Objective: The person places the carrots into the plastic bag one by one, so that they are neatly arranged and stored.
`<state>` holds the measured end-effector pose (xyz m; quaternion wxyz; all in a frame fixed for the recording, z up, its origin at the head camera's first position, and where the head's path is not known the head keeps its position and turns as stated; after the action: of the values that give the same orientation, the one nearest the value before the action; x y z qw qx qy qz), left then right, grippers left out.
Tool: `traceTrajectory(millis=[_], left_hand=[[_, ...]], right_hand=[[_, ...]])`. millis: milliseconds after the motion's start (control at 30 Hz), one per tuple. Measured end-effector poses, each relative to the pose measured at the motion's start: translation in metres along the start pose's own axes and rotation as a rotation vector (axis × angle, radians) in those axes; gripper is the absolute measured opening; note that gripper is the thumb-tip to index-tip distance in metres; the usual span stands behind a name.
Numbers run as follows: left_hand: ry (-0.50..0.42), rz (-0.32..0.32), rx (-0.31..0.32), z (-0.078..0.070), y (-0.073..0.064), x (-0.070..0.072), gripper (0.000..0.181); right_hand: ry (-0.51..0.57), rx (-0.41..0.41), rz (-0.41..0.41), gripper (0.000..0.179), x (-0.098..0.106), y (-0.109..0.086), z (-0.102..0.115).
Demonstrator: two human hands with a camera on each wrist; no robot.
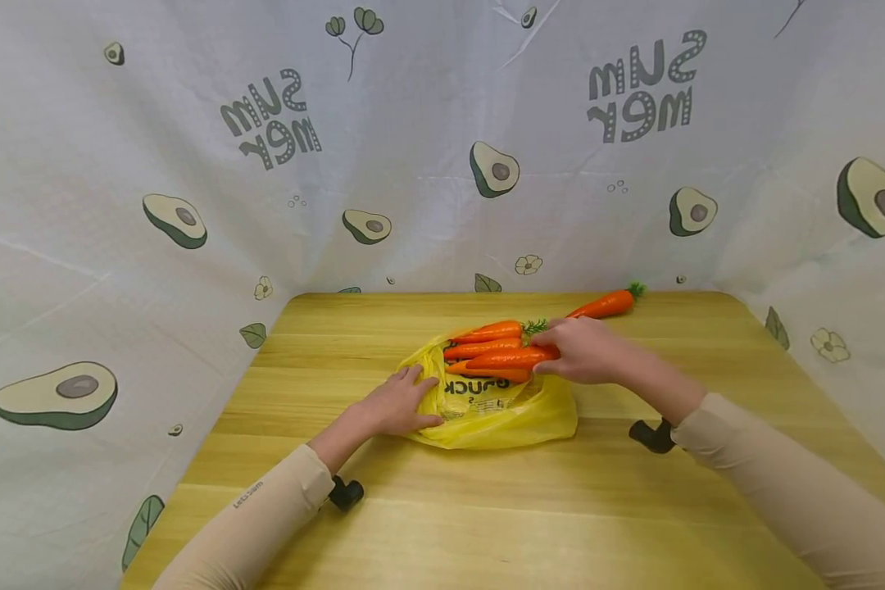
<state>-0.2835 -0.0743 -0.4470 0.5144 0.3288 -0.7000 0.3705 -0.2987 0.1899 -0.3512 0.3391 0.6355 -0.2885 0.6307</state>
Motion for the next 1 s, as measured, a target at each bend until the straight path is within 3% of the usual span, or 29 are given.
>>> traceTrajectory(millis=[200, 533, 767, 1000], left_hand=[[-0.008, 0.000, -0.001, 0.000, 0.000, 0.001, 0.077], [0.000, 0.012, 0.010, 0.003, 0.000, -0.001, 0.078], [0.003, 0.021, 0.013, 0.003, 0.002, -0.003, 0.078], [0.001, 0.032, 0.014, 0.003, 0.003, -0.004, 0.079]], right_hand=[[-0.023, 0.040, -0.003, 0.043, -0.005, 0.008, 0.012], [-0.028, 0.049, 0.041, 0.046, -0.018, 0.016, 0.027], [-0.038, 0.049, 0.071, 0.038, -0.030, 0.022, 0.035], [-0.086, 0.073, 0.011, 0.033, -0.037, 0.024, 0.038]])
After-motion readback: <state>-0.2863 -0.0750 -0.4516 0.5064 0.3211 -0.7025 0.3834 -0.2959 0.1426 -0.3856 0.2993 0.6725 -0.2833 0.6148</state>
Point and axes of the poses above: each hand's wrist, its own y-axis towards the middle knuckle, its own x-axis out of the back of the hand, z = x × y, the point moved 6 cm from there along y, towards the middle knuckle, and after that the axes turned 2 degrees about -y, right-handed, at the moved point
